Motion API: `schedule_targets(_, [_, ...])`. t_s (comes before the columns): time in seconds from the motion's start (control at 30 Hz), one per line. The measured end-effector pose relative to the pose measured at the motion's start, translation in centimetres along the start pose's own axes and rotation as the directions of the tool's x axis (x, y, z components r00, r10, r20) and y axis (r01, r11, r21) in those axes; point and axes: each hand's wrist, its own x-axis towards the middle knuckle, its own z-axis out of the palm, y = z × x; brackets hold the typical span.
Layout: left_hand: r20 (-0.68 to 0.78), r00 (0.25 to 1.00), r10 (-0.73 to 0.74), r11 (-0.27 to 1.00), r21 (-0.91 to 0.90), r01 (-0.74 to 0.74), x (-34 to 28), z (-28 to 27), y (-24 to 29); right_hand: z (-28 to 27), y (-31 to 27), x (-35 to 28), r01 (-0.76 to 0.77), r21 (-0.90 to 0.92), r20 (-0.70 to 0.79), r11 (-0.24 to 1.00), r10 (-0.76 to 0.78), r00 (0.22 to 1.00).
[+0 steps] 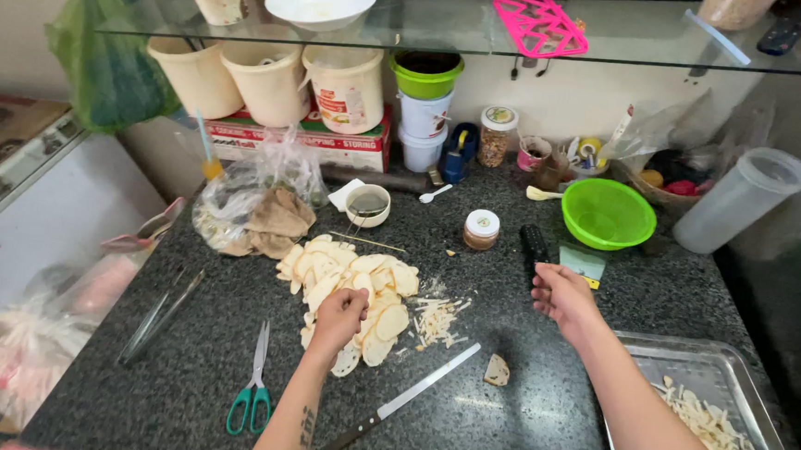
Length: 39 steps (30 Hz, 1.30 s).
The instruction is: Use scissors and a scraper to cut and collect small pieces of bread on a kitchen counter.
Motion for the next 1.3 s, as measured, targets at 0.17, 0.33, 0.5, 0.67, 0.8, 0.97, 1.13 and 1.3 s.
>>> schedule_targets(0.17, [-0.045, 0.999, 0.001, 0.985, 0.170, 0.007, -1.0, -2.1, -4.9, 1.1, 0.1, -2.0, 0.056, -0.063, 0.032, 0.996, -0.054, 0.998])
schedule_targets(0.33, [-0.115, 0.993, -0.035, 0.885, 0.457, 0.085, -9.4, -2.8, -5.0, -0.3, 4.1, -1.9, 0.079, -0.147, 0.031, 0.986, -0.075, 0.997])
schedule_targets(0.5, [-0.026, 0.999, 0.026, 0.695, 0.719, 0.001, -16.7, -1.4, -6.8, -1.7, 9.5, -2.4, 0.170, -0.325, 0.043, 0.930, -0.165, 0.985])
schedule_targets(0.67, [-0.034, 0.932, 0.360, 0.515, 0.841, -0.168, -19.7, 0.0, -13.4, -3.1, 11.7, -7.0, 0.280, -0.550, 0.195, 0.787, -0.204, 0.959])
schedule_targets(0.8, [0.031, 0.884, 0.467, 0.291, 0.938, -0.187, -20.4, 1.2, -12.8, -3.6, 13.4, -9.2, 0.400, -0.671, 0.294, 0.624, -0.272, 0.916])
schedule_targets(0.97, [0.113, 0.891, 0.439, 0.247, 0.939, -0.240, -19.3, 1.8, -12.3, -2.7, 12.5, -11.5, 0.442, -0.759, 0.349, 0.477, -0.275, 0.896])
schedule_targets(1.13, [0.228, 0.831, 0.507, 0.202, 0.906, -0.371, -17.3, 2.0, -11.9, -0.8, 14.5, -11.1, 0.571, -0.753, 0.386, 0.327, -0.483, 0.786])
schedule_targets(1.3, [0.063, 0.973, 0.223, 0.640, 0.744, -0.195, -17.7, 1.7, -9.7, 0.9, 15.7, -11.2, 0.529, -0.798, 0.328, 0.289, -0.528, 0.783])
